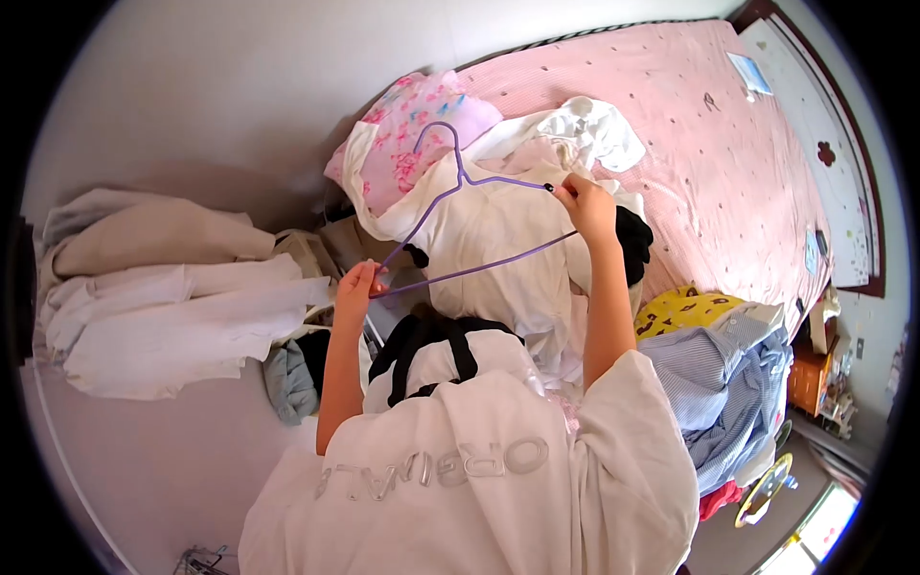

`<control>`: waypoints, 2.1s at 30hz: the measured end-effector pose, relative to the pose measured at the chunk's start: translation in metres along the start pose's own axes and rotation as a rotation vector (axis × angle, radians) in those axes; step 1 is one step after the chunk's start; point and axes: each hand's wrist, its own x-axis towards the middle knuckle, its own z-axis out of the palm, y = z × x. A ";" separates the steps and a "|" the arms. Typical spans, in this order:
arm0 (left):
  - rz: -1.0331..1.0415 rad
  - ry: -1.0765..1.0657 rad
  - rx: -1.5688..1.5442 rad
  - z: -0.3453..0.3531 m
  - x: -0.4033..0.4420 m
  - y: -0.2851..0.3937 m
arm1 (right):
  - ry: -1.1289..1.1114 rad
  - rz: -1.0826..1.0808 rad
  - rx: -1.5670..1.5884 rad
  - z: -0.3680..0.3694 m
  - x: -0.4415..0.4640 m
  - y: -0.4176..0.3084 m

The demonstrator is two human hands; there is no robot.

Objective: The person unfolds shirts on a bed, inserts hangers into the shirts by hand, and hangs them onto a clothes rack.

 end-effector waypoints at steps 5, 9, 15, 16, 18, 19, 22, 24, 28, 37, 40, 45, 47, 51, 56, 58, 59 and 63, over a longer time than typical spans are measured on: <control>0.062 -0.104 0.170 0.019 0.065 -0.019 | 0.178 0.097 -0.175 -0.005 -0.015 0.026; 0.297 -0.125 0.509 0.034 0.123 -0.031 | 0.265 0.235 -0.193 -0.015 -0.028 0.054; 0.676 -0.270 0.896 0.083 0.210 -0.024 | 0.356 0.400 -0.354 -0.022 -0.037 0.065; 0.746 -0.264 0.958 0.092 0.222 -0.023 | 0.383 0.399 -0.373 -0.020 -0.035 0.062; 0.879 -0.243 1.068 0.107 0.241 -0.025 | 0.429 0.386 -0.418 -0.019 -0.031 0.053; 0.877 -0.268 1.135 0.112 0.250 -0.027 | 0.437 0.398 -0.456 -0.016 -0.029 0.049; 0.790 -0.345 1.307 0.129 0.275 -0.025 | 0.443 0.414 -0.482 -0.008 -0.019 0.049; 0.607 -0.445 1.395 0.135 0.285 -0.027 | 0.443 0.360 -0.453 -0.001 -0.011 0.052; 0.465 -0.374 1.479 0.133 0.300 -0.044 | 0.452 0.307 -0.391 0.012 0.001 0.059; 0.588 -0.224 1.590 0.127 0.322 -0.069 | 0.381 0.316 -0.317 0.024 0.022 0.063; 0.600 -0.194 1.491 0.128 0.317 -0.071 | 0.355 0.321 -0.285 0.030 0.021 0.068; 0.457 -0.268 1.296 0.118 0.300 -0.059 | 0.315 0.297 -0.221 0.033 0.018 0.073; 0.502 -0.164 1.147 0.115 0.286 -0.052 | 0.277 0.300 -0.171 0.031 0.016 0.073; 0.541 0.029 0.764 0.105 0.265 -0.039 | 0.235 0.381 -0.045 0.024 0.009 0.086; 0.670 -0.034 0.696 0.098 0.251 -0.031 | 0.161 0.407 0.081 0.017 0.007 0.103; 0.675 -0.070 0.621 0.105 0.238 -0.023 | 0.131 0.360 0.084 0.016 0.013 0.095; 0.659 -0.098 0.602 0.108 0.227 -0.014 | 0.125 0.319 0.075 0.018 0.018 0.093; 0.660 -0.073 0.407 0.127 0.179 0.017 | 0.029 0.163 0.098 0.032 0.037 0.068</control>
